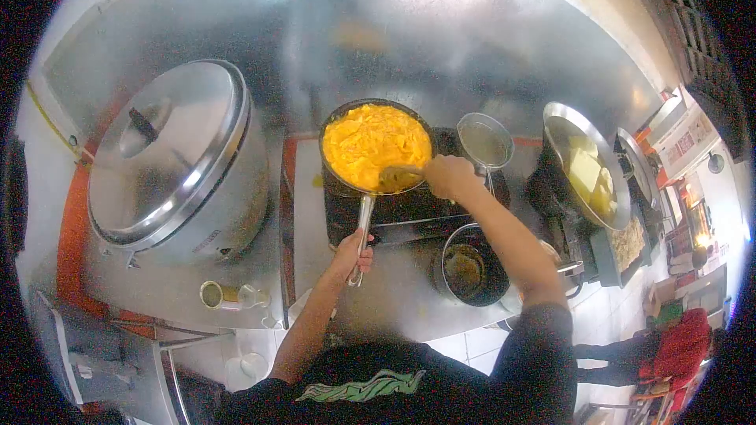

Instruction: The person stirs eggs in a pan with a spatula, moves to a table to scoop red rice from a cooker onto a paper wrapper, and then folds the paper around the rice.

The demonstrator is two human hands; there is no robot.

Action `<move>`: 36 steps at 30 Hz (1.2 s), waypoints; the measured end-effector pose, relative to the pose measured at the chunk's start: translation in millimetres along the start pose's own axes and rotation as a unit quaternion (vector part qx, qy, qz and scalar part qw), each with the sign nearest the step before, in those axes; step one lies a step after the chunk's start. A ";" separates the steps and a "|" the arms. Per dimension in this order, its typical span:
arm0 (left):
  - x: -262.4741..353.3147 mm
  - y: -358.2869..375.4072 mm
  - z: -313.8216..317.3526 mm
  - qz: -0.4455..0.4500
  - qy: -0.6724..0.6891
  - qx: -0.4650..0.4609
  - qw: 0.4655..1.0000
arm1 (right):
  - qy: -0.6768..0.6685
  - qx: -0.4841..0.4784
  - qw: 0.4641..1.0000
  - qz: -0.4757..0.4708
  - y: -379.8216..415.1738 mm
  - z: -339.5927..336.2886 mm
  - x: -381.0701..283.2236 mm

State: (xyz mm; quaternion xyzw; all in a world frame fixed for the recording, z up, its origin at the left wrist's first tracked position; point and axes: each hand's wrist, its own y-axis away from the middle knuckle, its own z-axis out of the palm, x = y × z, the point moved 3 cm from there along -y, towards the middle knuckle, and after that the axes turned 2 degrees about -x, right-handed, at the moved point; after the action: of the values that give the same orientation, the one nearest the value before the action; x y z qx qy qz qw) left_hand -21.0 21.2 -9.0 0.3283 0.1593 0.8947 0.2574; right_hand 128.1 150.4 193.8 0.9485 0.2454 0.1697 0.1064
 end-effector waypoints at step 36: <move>1.0 5.3 4.4 0.014 0.001 -0.013 1.000 | -0.122 0.098 0.986 0.054 -28.3 16.6 -12.2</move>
State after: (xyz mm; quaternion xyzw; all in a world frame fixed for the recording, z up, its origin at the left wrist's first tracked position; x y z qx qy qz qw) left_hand -20.6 17.9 -2.9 0.3262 0.1434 0.9006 0.2489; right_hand 112.1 166.5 167.2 0.9797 0.1948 0.0334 0.0333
